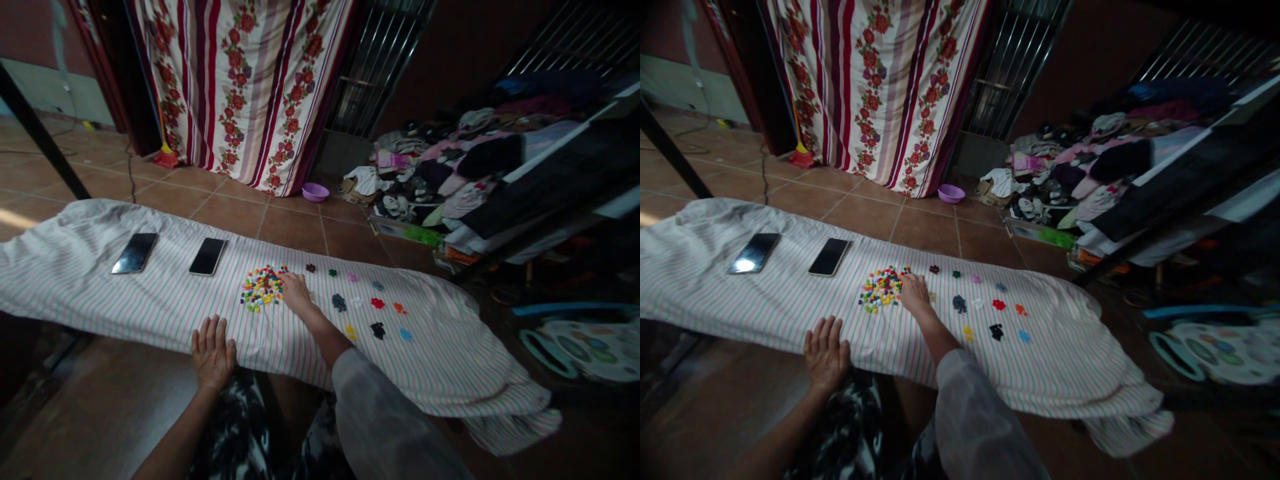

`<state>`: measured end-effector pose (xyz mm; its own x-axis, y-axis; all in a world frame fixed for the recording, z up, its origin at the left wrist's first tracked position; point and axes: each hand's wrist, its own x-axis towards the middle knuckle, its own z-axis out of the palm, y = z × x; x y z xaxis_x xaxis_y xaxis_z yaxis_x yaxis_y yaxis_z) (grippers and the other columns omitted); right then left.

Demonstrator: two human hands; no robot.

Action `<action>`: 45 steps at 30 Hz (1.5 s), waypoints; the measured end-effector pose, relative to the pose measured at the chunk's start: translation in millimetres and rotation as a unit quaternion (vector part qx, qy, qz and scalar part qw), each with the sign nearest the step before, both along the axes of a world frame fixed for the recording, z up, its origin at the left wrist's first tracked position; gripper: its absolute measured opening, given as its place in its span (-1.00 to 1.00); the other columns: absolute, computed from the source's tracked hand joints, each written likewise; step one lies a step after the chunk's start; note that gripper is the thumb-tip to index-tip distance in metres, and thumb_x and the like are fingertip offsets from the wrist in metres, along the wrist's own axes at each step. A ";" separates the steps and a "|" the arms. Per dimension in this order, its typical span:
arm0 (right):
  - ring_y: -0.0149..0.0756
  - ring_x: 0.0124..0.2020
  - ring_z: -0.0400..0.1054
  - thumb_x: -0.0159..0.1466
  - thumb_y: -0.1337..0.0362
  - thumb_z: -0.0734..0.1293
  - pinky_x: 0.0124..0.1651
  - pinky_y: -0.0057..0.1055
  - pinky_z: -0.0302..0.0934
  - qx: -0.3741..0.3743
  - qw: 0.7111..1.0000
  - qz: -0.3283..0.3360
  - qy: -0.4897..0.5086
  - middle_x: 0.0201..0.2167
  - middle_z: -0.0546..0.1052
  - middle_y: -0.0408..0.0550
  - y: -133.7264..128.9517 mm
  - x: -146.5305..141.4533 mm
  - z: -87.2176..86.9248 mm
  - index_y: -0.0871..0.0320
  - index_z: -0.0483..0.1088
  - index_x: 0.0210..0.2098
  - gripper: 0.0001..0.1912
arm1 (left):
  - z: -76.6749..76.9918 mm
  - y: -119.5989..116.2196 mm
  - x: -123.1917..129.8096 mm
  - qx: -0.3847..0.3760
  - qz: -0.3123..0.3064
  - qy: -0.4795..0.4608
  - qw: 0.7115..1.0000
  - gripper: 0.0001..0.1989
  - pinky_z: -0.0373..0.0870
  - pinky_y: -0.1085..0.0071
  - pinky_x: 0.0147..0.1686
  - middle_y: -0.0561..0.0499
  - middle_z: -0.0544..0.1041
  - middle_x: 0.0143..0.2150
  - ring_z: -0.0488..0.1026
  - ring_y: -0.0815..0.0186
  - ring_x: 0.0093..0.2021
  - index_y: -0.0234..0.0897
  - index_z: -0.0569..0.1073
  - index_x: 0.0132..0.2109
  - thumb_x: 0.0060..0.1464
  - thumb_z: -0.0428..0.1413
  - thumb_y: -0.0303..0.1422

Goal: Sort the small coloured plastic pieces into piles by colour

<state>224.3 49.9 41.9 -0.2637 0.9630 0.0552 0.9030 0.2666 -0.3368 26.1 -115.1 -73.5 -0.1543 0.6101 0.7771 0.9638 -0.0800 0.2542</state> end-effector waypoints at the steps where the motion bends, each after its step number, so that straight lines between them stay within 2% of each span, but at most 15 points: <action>1: -0.18 0.13 0.22 0.27 0.46 0.16 0.15 -0.30 0.08 -0.002 1.000 0.002 -0.009 0.14 0.46 -0.07 3.4 -2.2 -1.2 0.02 0.42 0.16 -0.47 | -0.4 0.2 0.1 0.000 -0.001 -0.001 1.000 -0.41 -0.13 0.03 0.39 -0.22 0.36 0.28 0.05 0.13 0.42 -0.30 0.18 0.35 0.19 0.00 -0.34; 9: -0.11 0.19 0.11 0.25 0.38 0.22 0.14 -0.23 0.07 -0.020 0.998 0.001 -0.065 0.23 0.36 -0.14 15.2 -18.6 -2.6 -0.18 0.33 0.23 -0.41 | 2.2 0.8 1.9 0.003 0.004 0.008 1.000 -0.39 -0.16 0.06 0.40 -0.25 0.36 0.27 -0.03 0.17 0.45 -0.32 0.13 0.37 0.20 -0.01 -0.36; 14: -0.13 0.24 0.03 0.28 0.37 0.20 0.18 -0.20 0.02 -0.029 0.997 0.036 -0.062 0.28 0.34 -0.22 6.1 -23.9 -8.2 -0.16 0.34 0.22 -0.45 | 0.4 1.4 0.8 0.002 -0.002 0.000 1.000 -0.38 -0.17 0.06 0.40 -0.20 0.33 0.30 -0.02 0.17 0.45 -0.27 0.10 0.39 0.20 -0.02 -0.35; 20: -0.13 0.25 0.02 0.29 0.43 0.14 0.21 -0.18 0.00 0.000 0.998 0.061 -0.033 0.25 0.37 -0.20 -5.4 -13.3 -12.6 -0.07 0.41 0.17 -0.47 | -0.2 1.5 1.4 -0.001 0.008 0.001 1.000 -0.41 -0.15 0.07 0.40 -0.22 0.36 0.29 0.01 0.16 0.44 -0.30 0.15 0.36 0.21 -0.03 -0.33; 29: -0.09 0.31 -0.07 0.31 0.42 0.15 0.23 -0.13 0.01 -0.006 0.997 0.066 -0.036 0.31 0.30 -0.17 -20.1 -10.0 -7.5 -0.11 0.43 0.16 -0.48 | -10.1 0.6 -0.7 -0.031 -0.003 -0.032 0.999 -0.44 -0.19 0.02 0.39 -0.20 0.34 0.30 0.07 0.11 0.41 -0.25 0.20 0.34 0.21 -0.04 -0.29; 35: -0.08 0.33 -0.09 0.30 0.42 0.16 0.25 -0.12 0.01 0.006 0.998 0.052 -0.027 0.30 0.29 -0.07 -27.9 -16.3 -5.9 -0.07 0.45 0.15 -0.49 | -5.6 0.6 -0.2 -0.015 0.001 -0.018 1.000 -0.45 -0.14 0.04 0.38 -0.21 0.37 0.27 0.07 0.13 0.41 -0.28 0.22 0.32 0.20 -0.02 -0.31; 40: -0.10 0.34 -0.11 0.30 0.44 0.14 0.27 -0.10 -0.02 0.007 0.998 0.066 -0.018 0.32 0.27 -0.13 -32.6 -19.2 -3.0 -0.08 0.44 0.15 -0.47 | -5.7 0.9 -0.6 -0.014 0.006 -0.009 1.000 -0.46 -0.14 0.04 0.38 -0.22 0.37 0.27 0.07 0.13 0.41 -0.29 0.23 0.31 0.20 -0.02 -0.31; 45: -0.07 0.34 -0.11 0.30 0.44 0.15 0.25 -0.08 0.03 0.001 0.998 0.052 -0.031 0.35 0.23 -0.14 -32.5 -15.5 -4.2 -0.05 0.44 0.15 -0.48 | -9.1 1.1 -1.4 -0.020 -0.003 -0.024 1.000 -0.47 -0.17 0.02 0.39 -0.22 0.37 0.27 0.07 0.11 0.41 -0.29 0.25 0.30 0.20 -0.02 -0.30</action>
<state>208.8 17.4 37.6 -0.3644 0.9305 0.0379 0.8896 0.3598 -0.2813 24.6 -114.0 -82.6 -0.1872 0.6418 0.7436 0.9501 -0.0740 0.3031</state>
